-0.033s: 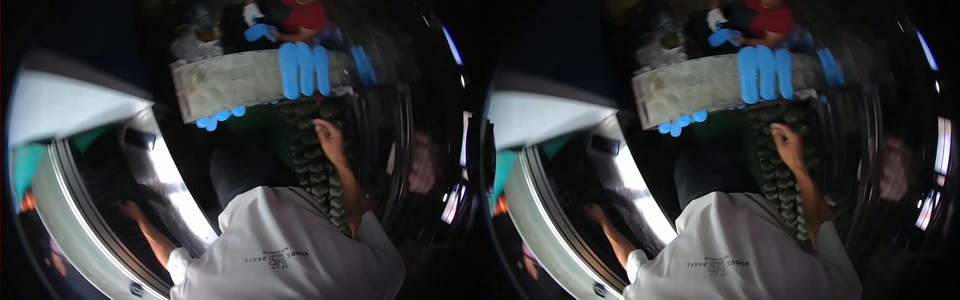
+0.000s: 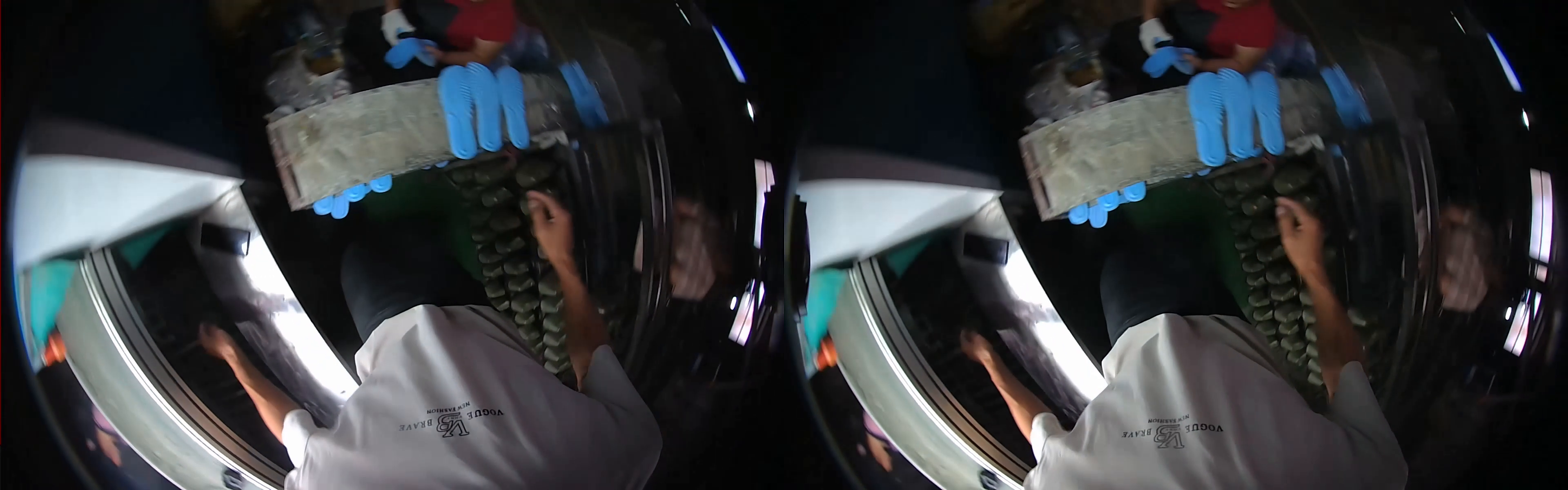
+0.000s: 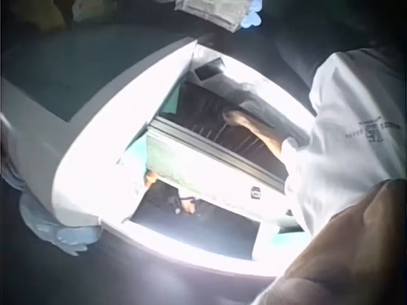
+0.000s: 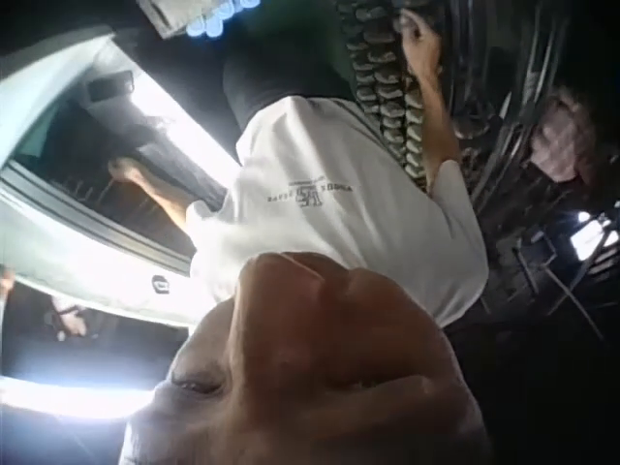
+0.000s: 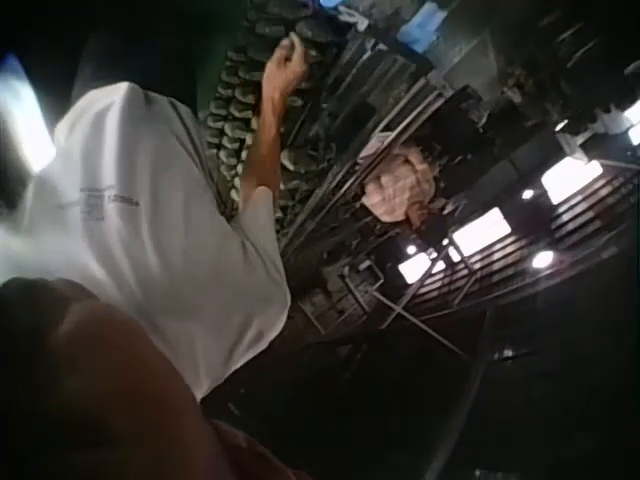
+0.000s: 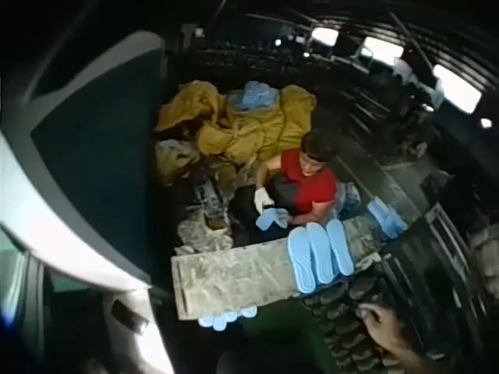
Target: Assembling sandal components by placing blue insoles into black sandal bodies and transferring them to a drying rack.
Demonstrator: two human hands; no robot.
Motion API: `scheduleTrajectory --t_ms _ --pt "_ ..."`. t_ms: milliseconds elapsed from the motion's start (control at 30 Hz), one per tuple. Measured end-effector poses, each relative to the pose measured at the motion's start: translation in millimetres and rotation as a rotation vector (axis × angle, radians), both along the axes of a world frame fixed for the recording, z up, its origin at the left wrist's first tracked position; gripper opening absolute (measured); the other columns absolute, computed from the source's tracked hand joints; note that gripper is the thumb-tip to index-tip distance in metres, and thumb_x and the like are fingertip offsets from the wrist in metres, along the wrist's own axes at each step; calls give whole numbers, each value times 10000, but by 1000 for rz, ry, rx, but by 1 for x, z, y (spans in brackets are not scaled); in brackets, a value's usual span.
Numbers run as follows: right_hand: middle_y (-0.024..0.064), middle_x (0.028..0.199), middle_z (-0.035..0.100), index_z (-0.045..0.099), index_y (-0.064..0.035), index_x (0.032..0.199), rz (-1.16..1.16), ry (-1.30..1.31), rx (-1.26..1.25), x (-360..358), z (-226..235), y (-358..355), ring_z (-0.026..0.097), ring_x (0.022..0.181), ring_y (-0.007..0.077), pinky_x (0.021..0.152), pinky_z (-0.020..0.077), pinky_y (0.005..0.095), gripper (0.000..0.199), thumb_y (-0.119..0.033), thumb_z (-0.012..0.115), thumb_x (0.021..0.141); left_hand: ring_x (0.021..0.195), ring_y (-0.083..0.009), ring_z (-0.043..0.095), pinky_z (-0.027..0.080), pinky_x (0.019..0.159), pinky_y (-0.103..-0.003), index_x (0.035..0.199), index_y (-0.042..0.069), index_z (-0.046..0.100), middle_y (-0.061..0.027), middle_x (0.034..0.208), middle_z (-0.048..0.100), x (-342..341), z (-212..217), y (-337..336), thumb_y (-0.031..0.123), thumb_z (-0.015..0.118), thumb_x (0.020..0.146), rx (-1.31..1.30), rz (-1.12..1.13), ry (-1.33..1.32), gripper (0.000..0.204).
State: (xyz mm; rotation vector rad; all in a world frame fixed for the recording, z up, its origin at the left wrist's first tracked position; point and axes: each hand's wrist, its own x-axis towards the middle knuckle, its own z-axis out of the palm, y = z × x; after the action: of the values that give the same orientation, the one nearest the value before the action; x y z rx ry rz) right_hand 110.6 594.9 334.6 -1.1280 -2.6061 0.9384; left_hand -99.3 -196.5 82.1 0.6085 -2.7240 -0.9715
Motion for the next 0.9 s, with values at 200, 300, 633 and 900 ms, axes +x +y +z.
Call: scheduleTrajectory --t_ms 200,300,633,900 --pt "226 1476 617 606 -56 1464 -383 -427 637 245 51 127 567 1379 415 1143 431 465 488 -366 566 1090 1098 -280 744 596 937 -346 1322 -112 634 -206 1237 740 -77 132 419 90 671 1027 1183 -413 -208 360" --pt "218 1445 628 574 -30 1459 -233 -313 773 351 33 132 569 1361 387 1142 430 447 477 -344 565 1100 1117 -293 730 603 967 -386 1353 -112 616 -208 1257 718 -101 153 575 136 647 1053 1237 -725 -364 390" --pt "263 1506 564 526 -18 1501 -759 -432 618 362 -16 105 541 1364 465 1169 413 486 813 -628 653 979 643 -150 645 475 555 -308 865 11 711 -60 780 699 -131 100 780 97 692 926 909 -734 -616 107" --pt "334 1498 542 461 35 1536 -701 -216 411 311 -19 142 547 1367 508 1145 433 521 1114 -765 761 821 735 -166 647 513 647 -330 996 20 706 -51 892 705 -136 109 776 180 749 987 1176 -687 -524 167"
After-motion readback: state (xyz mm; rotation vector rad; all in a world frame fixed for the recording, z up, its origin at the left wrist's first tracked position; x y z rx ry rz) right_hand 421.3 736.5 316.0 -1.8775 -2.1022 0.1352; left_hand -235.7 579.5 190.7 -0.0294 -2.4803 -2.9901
